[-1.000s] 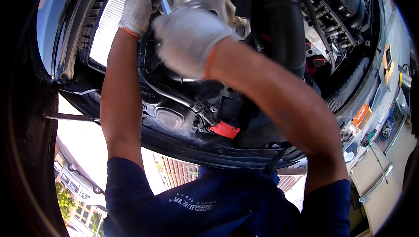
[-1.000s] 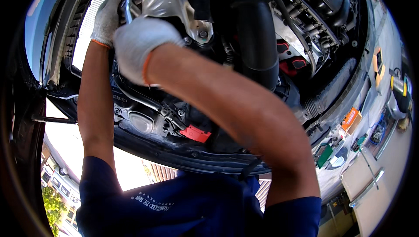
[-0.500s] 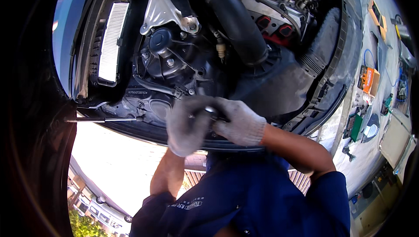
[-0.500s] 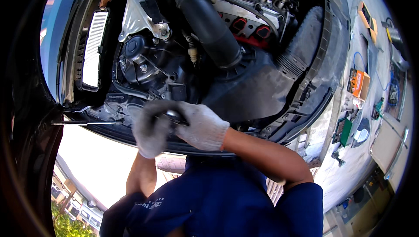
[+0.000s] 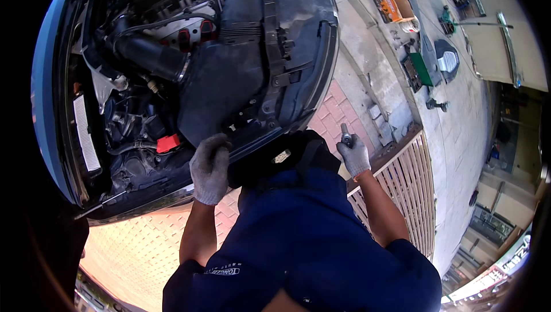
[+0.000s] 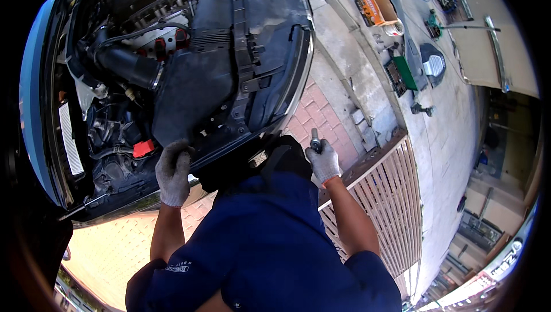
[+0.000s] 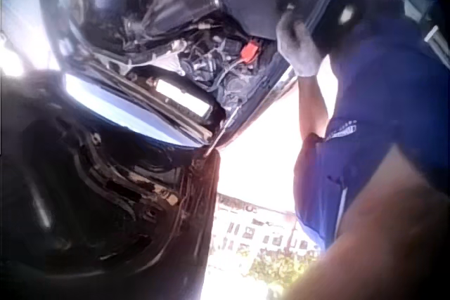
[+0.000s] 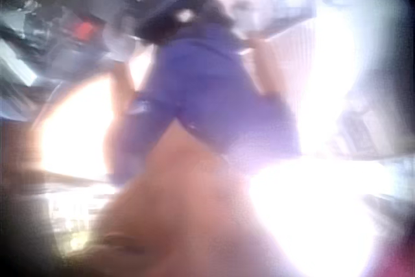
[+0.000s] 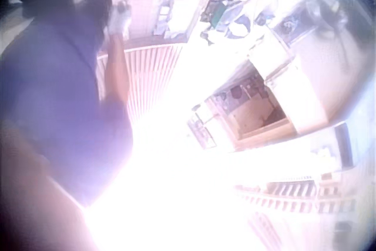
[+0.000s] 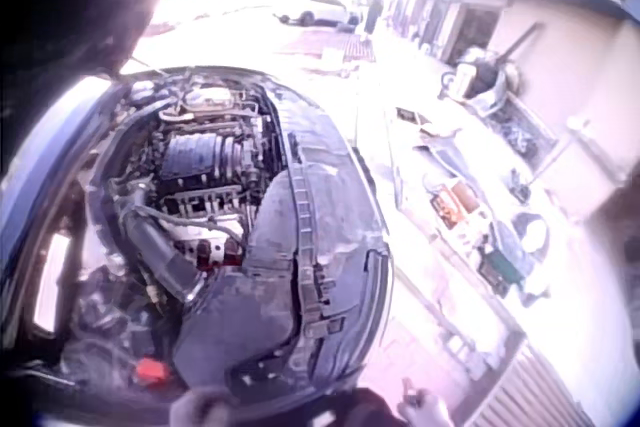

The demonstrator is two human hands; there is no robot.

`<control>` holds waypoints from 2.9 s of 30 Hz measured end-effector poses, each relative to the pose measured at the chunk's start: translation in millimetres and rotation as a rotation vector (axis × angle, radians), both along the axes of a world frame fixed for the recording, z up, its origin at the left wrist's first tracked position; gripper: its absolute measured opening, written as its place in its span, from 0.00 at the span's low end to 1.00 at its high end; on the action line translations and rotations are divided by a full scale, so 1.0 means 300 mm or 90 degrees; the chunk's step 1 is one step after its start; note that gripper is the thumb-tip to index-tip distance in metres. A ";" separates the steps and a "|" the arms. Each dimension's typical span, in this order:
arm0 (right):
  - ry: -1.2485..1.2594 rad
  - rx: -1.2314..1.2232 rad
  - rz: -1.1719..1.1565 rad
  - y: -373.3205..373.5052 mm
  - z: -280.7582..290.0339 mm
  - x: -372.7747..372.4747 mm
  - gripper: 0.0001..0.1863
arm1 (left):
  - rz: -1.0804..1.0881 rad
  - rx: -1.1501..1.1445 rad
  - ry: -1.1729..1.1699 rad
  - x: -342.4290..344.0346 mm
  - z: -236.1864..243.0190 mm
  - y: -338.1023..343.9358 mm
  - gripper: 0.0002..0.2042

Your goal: The person uses a wrench to loosen and remove bolts from the engine compartment, then manipulates a plastic bracket near the coolant reservoir by hand.

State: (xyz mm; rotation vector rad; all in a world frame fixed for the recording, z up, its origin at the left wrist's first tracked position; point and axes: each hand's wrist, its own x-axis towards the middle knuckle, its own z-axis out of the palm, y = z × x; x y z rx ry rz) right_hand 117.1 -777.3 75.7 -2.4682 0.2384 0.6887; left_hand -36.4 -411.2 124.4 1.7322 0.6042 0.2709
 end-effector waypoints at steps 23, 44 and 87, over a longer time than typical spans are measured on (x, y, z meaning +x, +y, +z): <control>-0.037 0.091 -0.184 -1.633 -0.472 0.862 0.19 | -0.198 0.277 0.002 1.278 0.159 -1.273 0.16; 0.183 -0.060 -0.163 -1.043 -0.196 2.563 0.13 | 0.245 0.088 0.177 2.545 0.045 -0.518 0.17; 0.173 -0.025 0.507 2.719 -0.266 5.872 0.11 | 0.916 -0.495 1.023 3.756 -0.264 1.088 0.27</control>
